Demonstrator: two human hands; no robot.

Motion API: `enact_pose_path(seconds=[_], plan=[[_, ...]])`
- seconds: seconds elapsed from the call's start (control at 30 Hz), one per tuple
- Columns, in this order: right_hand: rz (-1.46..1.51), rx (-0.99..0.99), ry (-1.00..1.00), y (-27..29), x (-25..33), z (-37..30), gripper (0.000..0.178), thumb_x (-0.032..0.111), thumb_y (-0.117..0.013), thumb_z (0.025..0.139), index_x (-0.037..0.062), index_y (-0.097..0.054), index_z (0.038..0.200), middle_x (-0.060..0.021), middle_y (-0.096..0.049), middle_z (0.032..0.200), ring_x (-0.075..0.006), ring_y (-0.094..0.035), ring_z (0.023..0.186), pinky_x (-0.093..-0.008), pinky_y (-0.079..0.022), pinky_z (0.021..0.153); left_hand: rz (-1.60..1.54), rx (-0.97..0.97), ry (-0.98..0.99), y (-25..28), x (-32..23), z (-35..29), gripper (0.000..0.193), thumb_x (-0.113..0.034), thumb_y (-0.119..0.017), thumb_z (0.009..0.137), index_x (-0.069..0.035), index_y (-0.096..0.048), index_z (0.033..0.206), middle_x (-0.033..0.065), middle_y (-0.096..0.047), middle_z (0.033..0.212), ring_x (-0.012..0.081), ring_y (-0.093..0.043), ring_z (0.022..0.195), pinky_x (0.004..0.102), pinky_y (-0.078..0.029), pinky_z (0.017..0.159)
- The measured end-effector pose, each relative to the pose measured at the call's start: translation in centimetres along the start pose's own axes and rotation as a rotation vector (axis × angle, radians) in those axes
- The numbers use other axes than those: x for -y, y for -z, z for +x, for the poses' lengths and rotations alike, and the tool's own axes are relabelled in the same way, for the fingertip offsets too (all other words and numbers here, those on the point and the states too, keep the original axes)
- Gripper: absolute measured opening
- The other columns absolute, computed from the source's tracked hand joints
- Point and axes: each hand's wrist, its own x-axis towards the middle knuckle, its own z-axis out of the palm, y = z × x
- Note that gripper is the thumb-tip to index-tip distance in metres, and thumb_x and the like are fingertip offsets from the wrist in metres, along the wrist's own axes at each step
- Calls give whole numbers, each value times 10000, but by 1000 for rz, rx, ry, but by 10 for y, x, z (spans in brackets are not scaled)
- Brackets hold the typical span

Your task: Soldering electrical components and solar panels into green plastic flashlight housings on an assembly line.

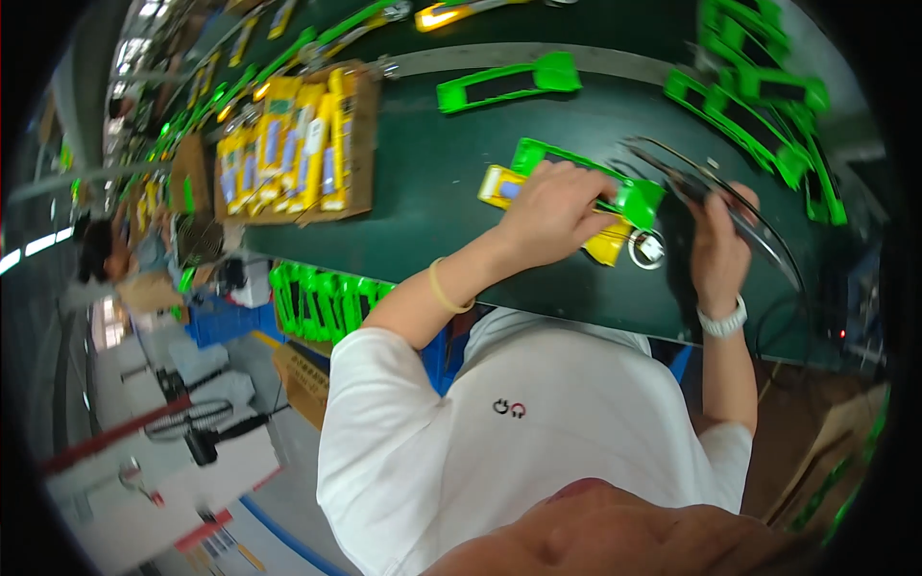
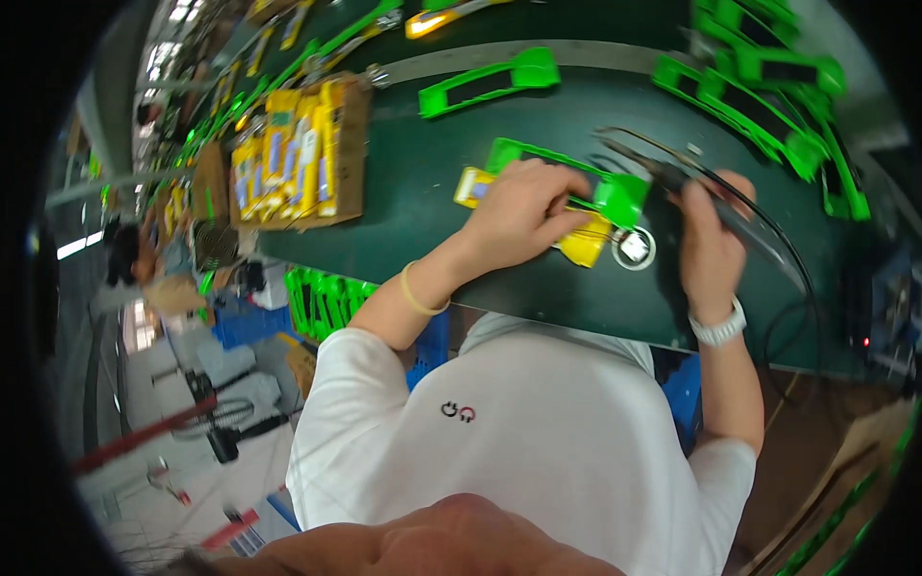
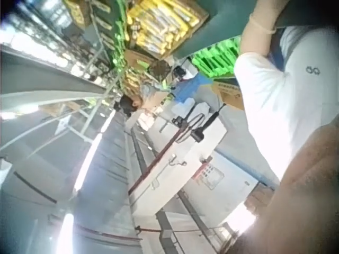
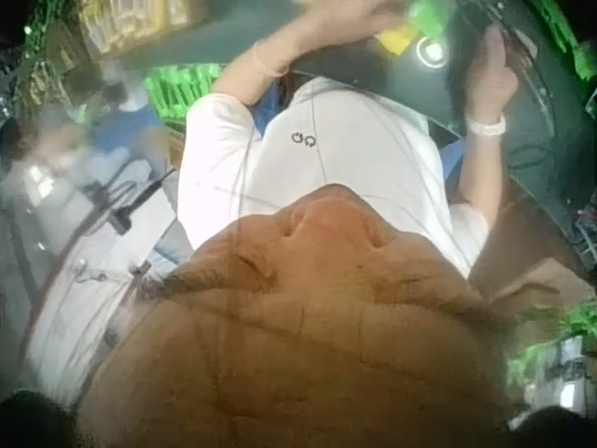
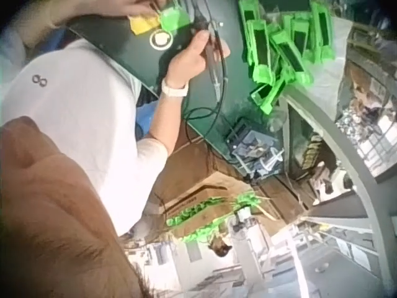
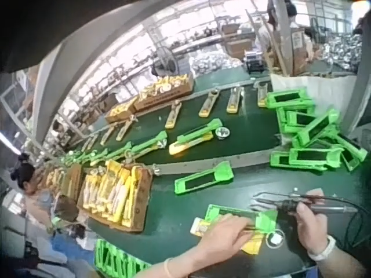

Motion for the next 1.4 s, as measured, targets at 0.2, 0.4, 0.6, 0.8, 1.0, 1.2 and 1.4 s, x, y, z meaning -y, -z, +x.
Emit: enact_pose_path(seconds=[0.2, 0.4, 0.6, 0.8, 1.0, 1.2, 1.4], plan=[[140, -13, -160, 1, -4, -9, 253, 129, -577, 854, 24, -421, 1023, -70, -480, 922, -154, -556, 800, -275, -466, 730, 62, -199, -130, -4, 13, 1, 72, -83, -652, 718, -79, -631, 786, 69, -563, 714, 243, -540, 690, 338, -440, 649], [209, 95, -147, 23, 9, -26, 200, 116, -553, 864, 52, -381, 944, -62, -507, 786, -113, -486, 531, -217, -402, 489, 70, 28, -66, -6, 9, 5, 69, -83, -629, 728, -78, -637, 796, 70, -605, 744, 243, -582, 729, 340, -467, 655], [46, 114, -63, 34, 2, -28, 227, 91, -594, 810, 54, -393, 910, -40, -494, 762, -72, -440, 556, -204, -370, 496, 154, 177, -64, 1, 4, 16, 83, -93, -617, 711, -84, -643, 789, 66, -606, 741, 242, -589, 717, 343, -480, 613], [-43, 178, -64, 35, -4, -26, 210, 39, -595, 782, 48, -414, 889, -16, -479, 772, -58, -421, 668, -205, -368, 589, 188, 205, -44, 0, 0, 19, 85, -99, -605, 698, -90, -641, 774, 60, -591, 730, 245, -581, 709, 351, -475, 605], [-57, 202, -118, 30, -6, -25, 210, 38, -605, 782, 50, -418, 877, -14, -476, 778, -53, -416, 673, -201, -360, 582, 196, 209, -42, -1, 0, 21, 83, -96, -601, 695, -86, -638, 769, 65, -588, 726, 249, -577, 707, 358, -471, 602], [76, 120, -45, 28, -1, -29, 201, 53, -556, 831, 51, -376, 920, -57, -516, 671, -74, -439, 481, -194, -363, 447, 202, 215, -32, 2, 1, 19, 81, -101, -594, 703, -75, -633, 769, 71, -590, 728, 256, -574, 703, 363, -467, 607], [305, 45, -148, -2, 16, -21, 235, 83, -501, 890, 37, -331, 1046, -143, -543, 934, -252, -613, 862, -321, -533, 720, 188, 184, -47, 0, 3, 16, 86, -110, -579, 699, -101, -642, 757, 77, -577, 704, 262, -583, 710, 382, -475, 612]])
